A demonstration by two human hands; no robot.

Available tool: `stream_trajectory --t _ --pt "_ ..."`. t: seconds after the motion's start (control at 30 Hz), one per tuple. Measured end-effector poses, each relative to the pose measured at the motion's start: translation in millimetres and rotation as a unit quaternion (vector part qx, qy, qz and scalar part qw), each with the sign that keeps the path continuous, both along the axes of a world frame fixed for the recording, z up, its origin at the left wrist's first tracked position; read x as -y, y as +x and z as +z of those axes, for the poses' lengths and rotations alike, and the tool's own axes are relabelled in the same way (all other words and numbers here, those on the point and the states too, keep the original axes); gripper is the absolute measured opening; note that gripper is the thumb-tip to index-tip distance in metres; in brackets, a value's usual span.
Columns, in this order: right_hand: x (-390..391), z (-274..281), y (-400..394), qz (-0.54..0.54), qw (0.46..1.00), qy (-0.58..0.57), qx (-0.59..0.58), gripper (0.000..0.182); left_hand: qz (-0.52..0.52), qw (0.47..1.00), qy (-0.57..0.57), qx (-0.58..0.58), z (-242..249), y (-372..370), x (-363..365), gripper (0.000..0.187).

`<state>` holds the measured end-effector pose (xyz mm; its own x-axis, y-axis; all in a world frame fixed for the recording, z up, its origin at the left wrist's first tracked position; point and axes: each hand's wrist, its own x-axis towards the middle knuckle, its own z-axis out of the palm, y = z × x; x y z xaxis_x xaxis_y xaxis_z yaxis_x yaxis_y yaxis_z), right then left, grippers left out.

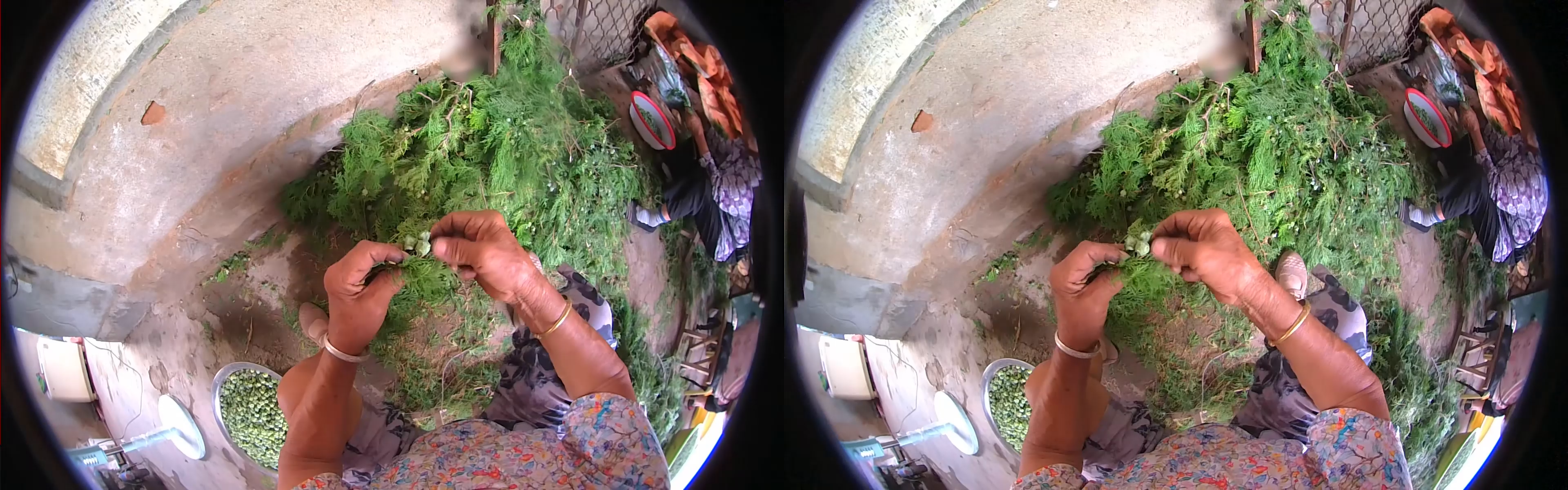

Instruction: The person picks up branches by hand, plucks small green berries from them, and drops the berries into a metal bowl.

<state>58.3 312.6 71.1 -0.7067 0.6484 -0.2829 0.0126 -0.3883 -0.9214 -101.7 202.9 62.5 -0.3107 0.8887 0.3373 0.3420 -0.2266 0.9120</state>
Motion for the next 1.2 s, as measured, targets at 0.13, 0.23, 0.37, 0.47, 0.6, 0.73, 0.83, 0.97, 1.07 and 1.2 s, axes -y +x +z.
stream_trajectory --t 0.13,0.23,0.37,0.47,0.6,0.73,0.83,0.97,1.07,1.2 --pt "-14.1 2.3 5.4 -0.072 0.990 -0.096 -0.079 0.016 0.027 0.997 0.006 0.070 -5.0 -7.4 1.6 0.020" --pt "-15.0 18.7 9.6 -0.116 0.985 -0.088 -0.096 0.014 0.032 0.998 0.014 0.050 -1.3 -7.9 3.3 0.020" --pt "-15.3 16.1 18.1 -0.052 0.991 -0.059 -0.106 0.020 0.027 0.999 0.031 -0.025 -0.4 -1.9 4.4 0.020" --pt "-5.6 16.3 10.9 -0.028 0.992 0.107 0.060 0.044 0.007 0.997 0.042 -0.070 -0.2 4.3 2.5 0.022" --pt "2.5 -0.6 2.2 0.001 0.979 0.191 0.071 0.040 -0.019 0.995 0.034 -0.096 -2.8 12.1 0.7 0.024" --pt "4.8 1.3 1.1 0.022 0.962 0.264 0.065 0.030 -0.025 0.995 0.022 -0.099 -5.8 17.1 0.7 0.020" --pt "4.8 0.8 1.2 0.021 0.966 0.255 0.045 0.024 -0.034 0.995 0.027 -0.090 -5.3 19.0 1.0 0.020" --pt "4.3 4.2 2.7 0.020 0.971 0.236 0.042 0.017 -0.024 0.998 -0.001 -0.053 -4.2 17.9 2.8 0.020" --pt "-1.2 14.0 5.5 -0.024 0.995 0.051 0.081 0.017 -0.018 1.000 0.010 -0.001 -7.6 7.7 5.6 0.020" --pt "-23.6 14.9 18.9 -0.117 0.986 -0.081 -0.084 0.017 -0.015 0.993 0.022 0.112 -8.1 -1.0 7.2 0.016"
